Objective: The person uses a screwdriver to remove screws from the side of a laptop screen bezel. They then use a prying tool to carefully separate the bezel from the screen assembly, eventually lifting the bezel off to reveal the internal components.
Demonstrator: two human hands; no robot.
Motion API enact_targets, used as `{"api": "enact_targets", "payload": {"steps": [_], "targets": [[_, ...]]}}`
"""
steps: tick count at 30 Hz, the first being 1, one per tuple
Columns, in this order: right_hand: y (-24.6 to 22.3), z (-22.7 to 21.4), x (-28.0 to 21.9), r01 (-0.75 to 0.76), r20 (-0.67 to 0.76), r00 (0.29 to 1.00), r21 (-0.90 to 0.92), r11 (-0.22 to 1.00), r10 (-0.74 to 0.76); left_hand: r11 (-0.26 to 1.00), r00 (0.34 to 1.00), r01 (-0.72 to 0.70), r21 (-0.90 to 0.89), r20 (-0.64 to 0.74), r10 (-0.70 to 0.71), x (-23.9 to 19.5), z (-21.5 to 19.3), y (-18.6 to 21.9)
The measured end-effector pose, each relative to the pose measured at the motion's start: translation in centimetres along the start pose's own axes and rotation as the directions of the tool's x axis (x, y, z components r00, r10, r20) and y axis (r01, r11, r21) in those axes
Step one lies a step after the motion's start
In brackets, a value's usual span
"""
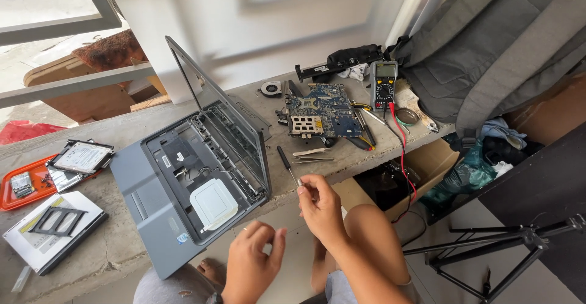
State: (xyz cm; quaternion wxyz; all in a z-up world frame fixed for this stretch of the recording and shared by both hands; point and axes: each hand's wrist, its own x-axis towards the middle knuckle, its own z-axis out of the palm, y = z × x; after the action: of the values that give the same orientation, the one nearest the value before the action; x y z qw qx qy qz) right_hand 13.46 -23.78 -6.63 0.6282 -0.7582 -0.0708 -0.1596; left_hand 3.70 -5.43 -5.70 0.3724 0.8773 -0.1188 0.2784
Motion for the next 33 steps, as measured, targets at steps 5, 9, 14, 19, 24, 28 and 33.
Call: {"api": "enact_targets", "payload": {"steps": [5, 9, 14, 19, 24, 28, 33], "targets": [[-0.9, -0.5, -1.0, 0.196, 0.08, 0.979, -0.081, 0.977, -0.189, 0.994, 0.976, -0.083, 0.065, -0.195, 0.094, 3.4, -2.1, 1.4], [-0.6, -0.4, -1.3, 0.226, 0.118, 0.97, -0.125, 0.966, -0.212, 0.973, 0.986, -0.021, 0.231, -0.156, 0.058, 5.7, -3.1, 0.6], [0.7, -0.3, -1.1, 0.172, 0.102, 0.982, -0.159, 0.972, -0.157, 0.96, 0.996, 0.046, 0.276, -0.081, -0.024, 6.7, -0.7, -2.0], [0.7, 0.0, -0.8, 0.155, 0.101, 0.984, -0.111, 0.982, -0.144, 0.959, 0.998, 0.053, 0.28, -0.038, -0.044, 7.9, 0.1, -1.8], [0.3, 0.8, -1.1, 0.184, 0.067, 0.982, -0.153, 0.971, -0.176, 0.952, 0.999, -0.002, 0.305, -0.042, 0.015, 6.7, 0.7, -3.5], [1.1, 1.2, -1.5, 0.058, 0.133, 0.989, 0.004, 0.998, -0.058, 0.965, 0.998, -0.012, 0.26, -0.06, 0.029, 6.0, 0.5, -4.1], [1.0, 1.2, -2.0, 0.009, 0.168, 0.986, 0.067, 0.998, -0.02, 0.963, 0.997, -0.028, 0.267, 0.071, 0.01, 5.9, 0.0, -4.0]]}}
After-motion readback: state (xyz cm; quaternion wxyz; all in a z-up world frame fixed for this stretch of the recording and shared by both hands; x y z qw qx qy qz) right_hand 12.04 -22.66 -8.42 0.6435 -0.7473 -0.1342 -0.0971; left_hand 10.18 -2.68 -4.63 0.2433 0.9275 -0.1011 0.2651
